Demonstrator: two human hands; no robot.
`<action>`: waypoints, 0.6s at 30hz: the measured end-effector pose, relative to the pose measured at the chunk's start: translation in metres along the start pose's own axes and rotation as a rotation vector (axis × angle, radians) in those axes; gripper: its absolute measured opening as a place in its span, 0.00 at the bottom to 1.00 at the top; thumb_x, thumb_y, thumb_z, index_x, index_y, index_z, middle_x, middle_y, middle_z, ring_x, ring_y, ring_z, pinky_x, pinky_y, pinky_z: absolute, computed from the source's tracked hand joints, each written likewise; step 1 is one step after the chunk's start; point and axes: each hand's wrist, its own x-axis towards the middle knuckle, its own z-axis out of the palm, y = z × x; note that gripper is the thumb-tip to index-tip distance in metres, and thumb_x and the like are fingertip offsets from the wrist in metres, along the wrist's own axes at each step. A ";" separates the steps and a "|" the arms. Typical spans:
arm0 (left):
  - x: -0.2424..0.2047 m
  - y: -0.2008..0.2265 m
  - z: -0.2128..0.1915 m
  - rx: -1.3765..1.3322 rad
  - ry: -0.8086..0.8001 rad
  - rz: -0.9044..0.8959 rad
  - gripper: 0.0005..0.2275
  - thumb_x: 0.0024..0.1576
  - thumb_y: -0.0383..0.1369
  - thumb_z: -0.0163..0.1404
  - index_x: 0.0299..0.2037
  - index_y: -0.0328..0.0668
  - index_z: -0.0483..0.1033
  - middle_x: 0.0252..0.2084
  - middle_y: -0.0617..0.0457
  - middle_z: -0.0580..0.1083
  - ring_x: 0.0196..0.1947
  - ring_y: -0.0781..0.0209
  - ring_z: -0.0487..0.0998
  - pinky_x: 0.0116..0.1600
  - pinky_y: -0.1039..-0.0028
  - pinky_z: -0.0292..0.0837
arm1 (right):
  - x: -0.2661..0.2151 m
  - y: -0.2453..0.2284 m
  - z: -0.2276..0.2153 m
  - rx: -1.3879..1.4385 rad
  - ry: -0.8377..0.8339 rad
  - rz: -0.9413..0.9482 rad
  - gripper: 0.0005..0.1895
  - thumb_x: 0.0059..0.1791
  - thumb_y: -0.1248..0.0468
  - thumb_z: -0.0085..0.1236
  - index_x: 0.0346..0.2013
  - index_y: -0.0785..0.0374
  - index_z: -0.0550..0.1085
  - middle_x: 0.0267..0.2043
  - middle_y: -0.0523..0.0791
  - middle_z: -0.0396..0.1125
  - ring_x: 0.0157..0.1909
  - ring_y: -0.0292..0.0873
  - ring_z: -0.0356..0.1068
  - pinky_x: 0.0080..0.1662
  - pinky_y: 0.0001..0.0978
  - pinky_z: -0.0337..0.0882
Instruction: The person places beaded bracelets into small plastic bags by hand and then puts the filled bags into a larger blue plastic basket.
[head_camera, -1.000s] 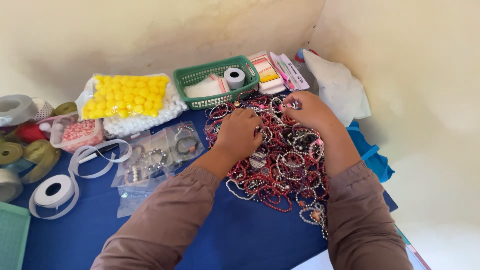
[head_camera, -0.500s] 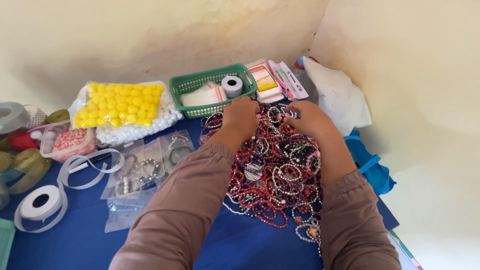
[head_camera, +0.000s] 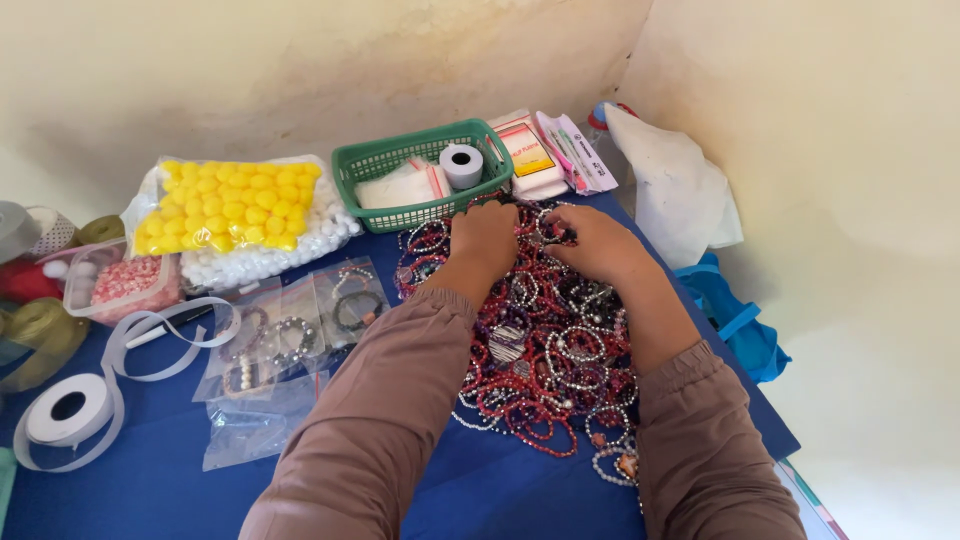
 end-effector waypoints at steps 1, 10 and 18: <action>0.002 -0.001 0.003 -0.002 -0.001 -0.003 0.10 0.59 0.34 0.51 0.49 0.48 0.73 0.52 0.48 0.74 0.56 0.45 0.74 0.58 0.54 0.67 | -0.001 -0.004 -0.001 0.000 -0.003 -0.001 0.25 0.43 0.57 0.66 0.53 0.59 0.73 0.50 0.49 0.71 0.52 0.51 0.72 0.52 0.42 0.72; -0.003 -0.001 -0.003 -0.285 0.144 -0.036 0.08 0.57 0.37 0.53 0.44 0.49 0.76 0.44 0.48 0.78 0.47 0.44 0.79 0.50 0.54 0.73 | -0.005 -0.024 -0.010 0.037 0.057 -0.039 0.28 0.44 0.59 0.64 0.59 0.57 0.71 0.51 0.49 0.71 0.54 0.51 0.71 0.56 0.42 0.70; -0.009 0.012 -0.015 -0.551 0.205 0.029 0.06 0.59 0.35 0.52 0.44 0.48 0.77 0.43 0.47 0.79 0.45 0.43 0.79 0.49 0.53 0.72 | -0.003 -0.005 0.001 -0.049 0.166 -0.193 0.27 0.44 0.63 0.63 0.58 0.61 0.72 0.56 0.53 0.69 0.59 0.56 0.67 0.59 0.44 0.65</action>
